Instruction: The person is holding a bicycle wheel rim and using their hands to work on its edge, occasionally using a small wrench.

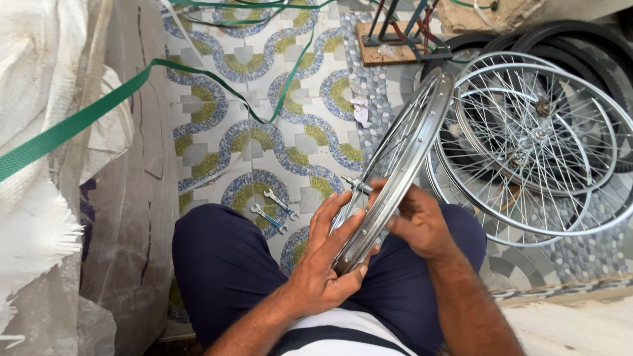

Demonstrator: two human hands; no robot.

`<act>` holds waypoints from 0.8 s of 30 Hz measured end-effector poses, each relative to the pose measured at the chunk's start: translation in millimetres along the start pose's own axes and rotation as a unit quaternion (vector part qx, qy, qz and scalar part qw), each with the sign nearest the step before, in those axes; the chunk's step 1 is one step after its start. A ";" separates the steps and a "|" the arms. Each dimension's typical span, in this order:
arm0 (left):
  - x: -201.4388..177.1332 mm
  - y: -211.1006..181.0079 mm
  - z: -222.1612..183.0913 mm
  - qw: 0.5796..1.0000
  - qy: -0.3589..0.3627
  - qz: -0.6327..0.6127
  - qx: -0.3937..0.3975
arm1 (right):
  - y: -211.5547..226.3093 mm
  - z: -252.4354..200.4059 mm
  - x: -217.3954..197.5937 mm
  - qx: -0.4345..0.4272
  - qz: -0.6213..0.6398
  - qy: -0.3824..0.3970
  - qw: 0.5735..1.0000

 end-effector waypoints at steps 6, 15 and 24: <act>3.4 -2.5 0.6 1.000 0.000 0.008 0.010 | 29.2 -14.6 27.5 -0.266 -0.542 -0.350 0.716; -2.4 2.3 -0.3 1.000 0.011 0.013 0.004 | -37.6 -12.8 -9.5 0.053 -0.030 -0.158 0.986; -1.8 3.7 -2.4 1.000 -0.002 0.019 0.001 | -4.4 8.9 2.4 -0.003 -0.056 -0.096 0.994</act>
Point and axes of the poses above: each hand's wrist, its own z-axis towards the middle knuckle, its own x-axis out of the palm, y = z × x, the point moved 6 cm from there along z, towards the middle knuckle, and after that the axes turned 8 degrees about -z, right-handed, at the moved point
